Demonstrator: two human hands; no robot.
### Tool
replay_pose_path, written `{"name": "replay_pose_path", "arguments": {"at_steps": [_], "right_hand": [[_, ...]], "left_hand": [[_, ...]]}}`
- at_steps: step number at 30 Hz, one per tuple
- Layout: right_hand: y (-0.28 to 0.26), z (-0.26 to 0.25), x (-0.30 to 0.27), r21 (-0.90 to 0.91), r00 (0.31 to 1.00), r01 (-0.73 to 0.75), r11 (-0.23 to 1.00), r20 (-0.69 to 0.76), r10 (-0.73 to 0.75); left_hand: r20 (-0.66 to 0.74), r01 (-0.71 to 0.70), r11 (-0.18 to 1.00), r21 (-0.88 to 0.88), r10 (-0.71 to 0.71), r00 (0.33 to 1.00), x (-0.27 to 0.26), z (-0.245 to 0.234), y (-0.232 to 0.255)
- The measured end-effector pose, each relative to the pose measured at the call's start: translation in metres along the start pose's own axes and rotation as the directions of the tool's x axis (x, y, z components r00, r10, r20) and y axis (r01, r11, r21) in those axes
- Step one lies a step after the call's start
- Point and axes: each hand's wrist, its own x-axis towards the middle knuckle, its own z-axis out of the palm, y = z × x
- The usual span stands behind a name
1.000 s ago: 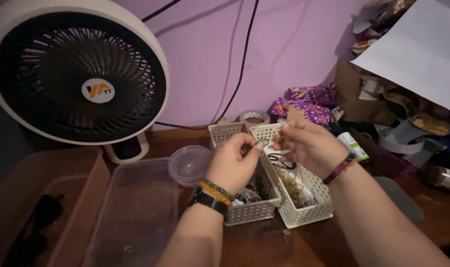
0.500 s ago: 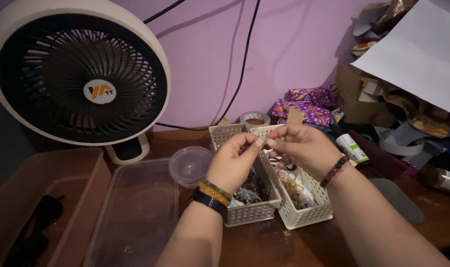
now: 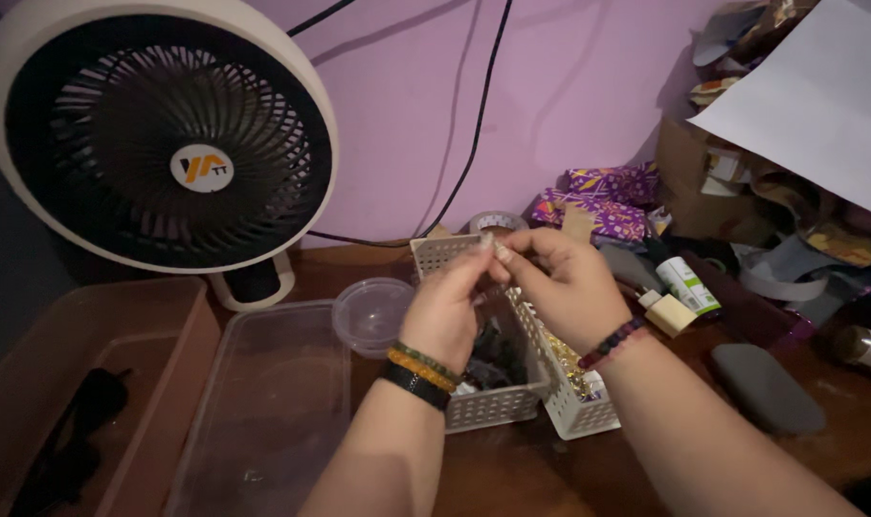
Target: The person handles personal accessories at a desk: they hold up and fold a pair of sunglasses, put a watch and bracelets on their wrist and later remove them, try rings on their fingers, and place earrings and other jewelry pieces into plastic storage baskets. They sort the accessories between the baskets and a small clear container on the desk.
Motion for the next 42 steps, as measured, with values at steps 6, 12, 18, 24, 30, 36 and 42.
{"name": "replay_pose_path", "arguments": {"at_steps": [6,12,18,24,30,36,42], "right_hand": [[-0.011,-0.003,-0.004,0.243,0.982,0.088,0.966,0.141,-0.125],[-0.003,0.010,-0.002,0.085,0.996,0.070,0.994,0.048,-0.075],[-0.006,0.011,0.005,0.296,0.998,0.064,0.953,-0.023,-0.060],[-0.009,0.019,0.006,0.357,0.979,-0.191,0.914,0.134,0.152],[-0.014,0.009,0.008,0.550,0.987,-0.160,0.819,0.089,0.134],[-0.009,0.020,0.006,0.432,0.974,-0.214,0.876,0.166,0.156],[-0.015,0.020,-0.003,0.093,0.972,-0.151,0.984,0.198,0.130]], "left_hand": [[0.042,0.008,0.989,-0.146,-0.002,0.999,-0.001,0.010,0.018],[0.171,0.074,0.962,-0.265,-0.029,0.985,-0.004,0.014,0.018],[0.212,-0.022,0.982,-0.187,0.062,0.975,-0.004,0.010,0.018],[0.182,0.023,0.999,0.026,-0.028,0.983,-0.009,0.014,0.028],[0.252,0.017,0.998,-0.056,-0.002,0.968,-0.007,0.016,0.024],[0.230,0.019,0.999,0.037,-0.027,0.973,-0.011,0.016,0.024],[0.098,0.023,0.997,-0.073,-0.016,0.995,-0.011,0.021,0.031]]}}
